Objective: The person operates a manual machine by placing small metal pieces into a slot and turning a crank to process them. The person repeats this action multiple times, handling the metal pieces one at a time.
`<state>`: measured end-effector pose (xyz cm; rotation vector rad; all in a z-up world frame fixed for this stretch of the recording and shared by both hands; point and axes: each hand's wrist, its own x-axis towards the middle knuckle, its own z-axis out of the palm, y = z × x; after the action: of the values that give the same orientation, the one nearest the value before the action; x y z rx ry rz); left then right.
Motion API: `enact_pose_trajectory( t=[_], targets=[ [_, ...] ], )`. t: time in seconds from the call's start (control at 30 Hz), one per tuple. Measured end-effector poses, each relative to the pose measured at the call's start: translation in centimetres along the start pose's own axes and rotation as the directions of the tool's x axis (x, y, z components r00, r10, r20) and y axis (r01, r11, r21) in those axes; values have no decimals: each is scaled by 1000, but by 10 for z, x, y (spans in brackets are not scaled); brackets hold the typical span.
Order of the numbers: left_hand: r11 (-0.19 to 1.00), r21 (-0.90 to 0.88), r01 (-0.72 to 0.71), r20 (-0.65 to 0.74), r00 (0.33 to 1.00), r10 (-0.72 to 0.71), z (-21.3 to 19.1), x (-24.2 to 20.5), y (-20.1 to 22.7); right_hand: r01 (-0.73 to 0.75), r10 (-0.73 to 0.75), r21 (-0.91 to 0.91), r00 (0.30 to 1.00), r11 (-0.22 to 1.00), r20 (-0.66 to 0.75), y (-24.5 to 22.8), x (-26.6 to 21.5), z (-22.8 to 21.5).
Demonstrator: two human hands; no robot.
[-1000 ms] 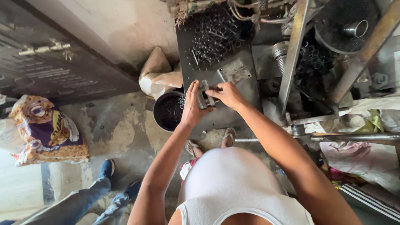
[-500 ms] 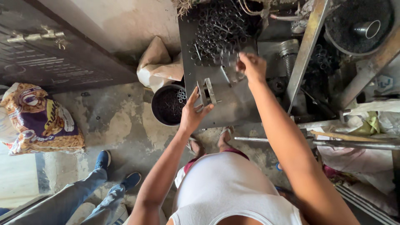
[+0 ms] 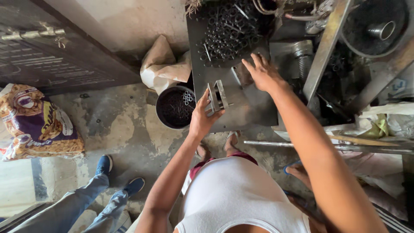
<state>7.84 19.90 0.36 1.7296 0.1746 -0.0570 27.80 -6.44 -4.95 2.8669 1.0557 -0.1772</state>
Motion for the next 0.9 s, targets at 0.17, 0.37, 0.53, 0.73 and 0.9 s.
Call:
enact_pose_trajectory(
  t=[0.17, 0.37, 0.53, 0.73, 0.9],
  targets=[
    [997, 76, 22, 0, 1000, -22, 1, 1, 8, 89, -77, -156, 994, 984, 83, 9, 5, -8],
    [993, 119, -22, 20, 1000, 19, -1, 3, 12, 107, -22, -197, 920, 975, 391, -26, -8, -79],
    [992, 125, -28, 78, 997, 18, -5, 10, -1, 158, -134, -50, 941, 986, 312, -68, -39, -138],
    [993, 86, -83, 332, 942, 50, -20, 44, -10, 20, -51, 438, 997, 899, 61, -100, -59, -143],
    [986, 140, -90, 527, 850, 3, -9, 78, 1, 45, 78, 604, 981, 796, -176, -103, -66, -123]
  ],
)
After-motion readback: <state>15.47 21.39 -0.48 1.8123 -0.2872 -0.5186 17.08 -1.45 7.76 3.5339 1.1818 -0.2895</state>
